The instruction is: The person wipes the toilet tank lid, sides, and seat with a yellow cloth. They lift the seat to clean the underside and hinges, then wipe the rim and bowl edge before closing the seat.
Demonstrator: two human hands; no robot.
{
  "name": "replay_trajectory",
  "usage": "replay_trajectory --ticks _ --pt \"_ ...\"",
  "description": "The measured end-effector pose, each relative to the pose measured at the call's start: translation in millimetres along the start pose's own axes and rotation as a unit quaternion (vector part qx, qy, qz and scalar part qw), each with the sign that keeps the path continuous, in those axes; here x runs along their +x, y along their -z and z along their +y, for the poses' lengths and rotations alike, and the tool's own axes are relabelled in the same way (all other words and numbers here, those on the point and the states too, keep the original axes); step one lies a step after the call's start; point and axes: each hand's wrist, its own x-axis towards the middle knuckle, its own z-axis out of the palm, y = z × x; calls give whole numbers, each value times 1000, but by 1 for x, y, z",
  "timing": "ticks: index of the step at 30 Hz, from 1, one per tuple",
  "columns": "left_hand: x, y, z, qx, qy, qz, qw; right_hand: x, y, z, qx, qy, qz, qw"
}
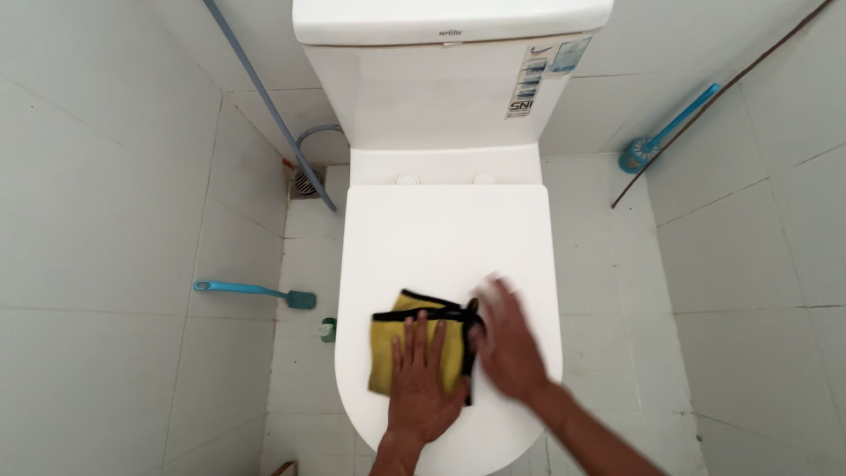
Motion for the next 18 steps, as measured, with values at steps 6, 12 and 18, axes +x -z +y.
replay_trajectory --ticks 6,12,18 --pt "13 38 13 -395 177 -83 898 -19 1 -62 65 27 -124 990" --pt "17 55 -21 -506 128 61 851 -17 3 -77 -164 37 -263 950" --pt "8 75 -57 -234 173 65 954 8 2 -27 -212 -14 -91 973"
